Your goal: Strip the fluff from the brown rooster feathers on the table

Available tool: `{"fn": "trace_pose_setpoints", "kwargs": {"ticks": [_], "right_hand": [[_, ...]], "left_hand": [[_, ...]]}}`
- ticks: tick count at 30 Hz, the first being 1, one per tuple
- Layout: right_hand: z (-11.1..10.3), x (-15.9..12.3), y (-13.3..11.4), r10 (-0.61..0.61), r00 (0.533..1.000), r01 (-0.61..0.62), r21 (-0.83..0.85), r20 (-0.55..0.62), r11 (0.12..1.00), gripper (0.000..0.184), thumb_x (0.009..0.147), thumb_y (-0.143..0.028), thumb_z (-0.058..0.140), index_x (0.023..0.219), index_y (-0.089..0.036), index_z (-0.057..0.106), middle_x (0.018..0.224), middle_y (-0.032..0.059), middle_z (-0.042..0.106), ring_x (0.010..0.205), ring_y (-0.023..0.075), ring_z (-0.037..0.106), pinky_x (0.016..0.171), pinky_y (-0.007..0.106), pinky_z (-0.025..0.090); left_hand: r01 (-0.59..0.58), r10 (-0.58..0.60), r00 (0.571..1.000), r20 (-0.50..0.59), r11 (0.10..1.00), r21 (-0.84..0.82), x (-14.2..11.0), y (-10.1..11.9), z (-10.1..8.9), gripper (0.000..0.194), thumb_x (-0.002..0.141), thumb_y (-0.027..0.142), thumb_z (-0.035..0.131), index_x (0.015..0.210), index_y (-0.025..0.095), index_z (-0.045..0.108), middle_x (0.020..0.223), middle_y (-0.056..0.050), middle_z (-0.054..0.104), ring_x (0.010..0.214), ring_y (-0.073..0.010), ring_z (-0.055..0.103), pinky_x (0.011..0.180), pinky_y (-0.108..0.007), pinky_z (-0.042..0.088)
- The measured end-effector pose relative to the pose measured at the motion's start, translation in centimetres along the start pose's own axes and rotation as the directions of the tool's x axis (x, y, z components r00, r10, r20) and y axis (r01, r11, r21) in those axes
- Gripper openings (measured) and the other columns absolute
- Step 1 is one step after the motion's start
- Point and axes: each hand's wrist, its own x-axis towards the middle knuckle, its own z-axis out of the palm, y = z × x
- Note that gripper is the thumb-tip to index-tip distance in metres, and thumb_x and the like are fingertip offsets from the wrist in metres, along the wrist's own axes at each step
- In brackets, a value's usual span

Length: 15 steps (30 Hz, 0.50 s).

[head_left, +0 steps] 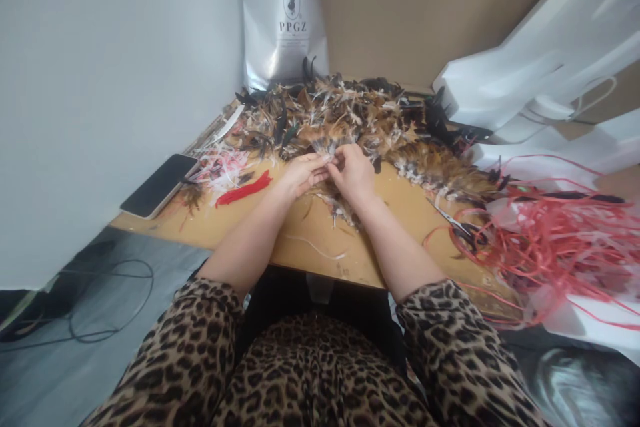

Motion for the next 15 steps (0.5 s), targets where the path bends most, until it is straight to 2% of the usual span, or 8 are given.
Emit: {"fn": "trace_pose_setpoints", "kwargs": {"ticks": [6,11,13,15], "right_hand": [[0.3,0.1,0.0,-0.002,1.0,0.002,-0.004,-0.005,1.0,0.013,0.082,-0.028,0.052,0.09,-0.02,0.058,0.087,0.0073,0.062,0.081,0.0215,0.055,0.072,0.032,0.042],[0.1,0.4,0.7,-0.014,1.0,0.009,0.167,0.024,0.986,0.024,0.08,-0.033,0.06,0.1,-0.02,0.062,0.091,0.0062,0.065,0.079,0.019,0.058,0.073,0.03,0.045],[-0.2,0.9,1.7,0.074,0.997,-0.064,0.278,-0.027,0.958,0.026,0.079,-0.034,0.061,0.099,-0.019,0.064,0.089,0.0053,0.066,0.074,0.017,0.058,0.072,0.03,0.046],[-0.6,1.3,3.0,0.22,0.97,-0.172,0.357,-0.099,0.918,0.022,0.08,-0.033,0.059,0.092,-0.017,0.066,0.085,0.0054,0.066,0.072,0.0167,0.058,0.073,0.03,0.047]], "left_hand": [[0.027,-0.027,1.0,0.002,0.999,-0.029,0.1,-0.3,0.2,0.004,0.078,0.012,0.069,0.076,0.011,0.065,0.077,-0.007,0.072,0.073,-0.0118,0.069,0.081,-0.028,0.053],[0.01,-0.011,1.0,-0.028,1.0,-0.027,0.5,0.1,-0.5,0.004,0.079,0.013,0.068,0.08,0.009,0.066,0.077,-0.007,0.073,0.068,-0.0085,0.068,0.071,-0.02,0.051],[-0.003,0.0,0.997,-0.081,1.0,-0.03,0.6,0.4,-0.8,0.004,0.081,0.012,0.065,0.079,0.008,0.066,0.075,-0.007,0.072,0.065,-0.0077,0.067,0.066,-0.017,0.05],[-0.018,0.015,0.993,-0.117,0.999,-0.027,0.6,0.7,-0.9,0.005,0.082,0.013,0.064,0.079,0.009,0.065,0.075,-0.007,0.072,0.065,-0.0076,0.068,0.064,-0.016,0.05]]}}
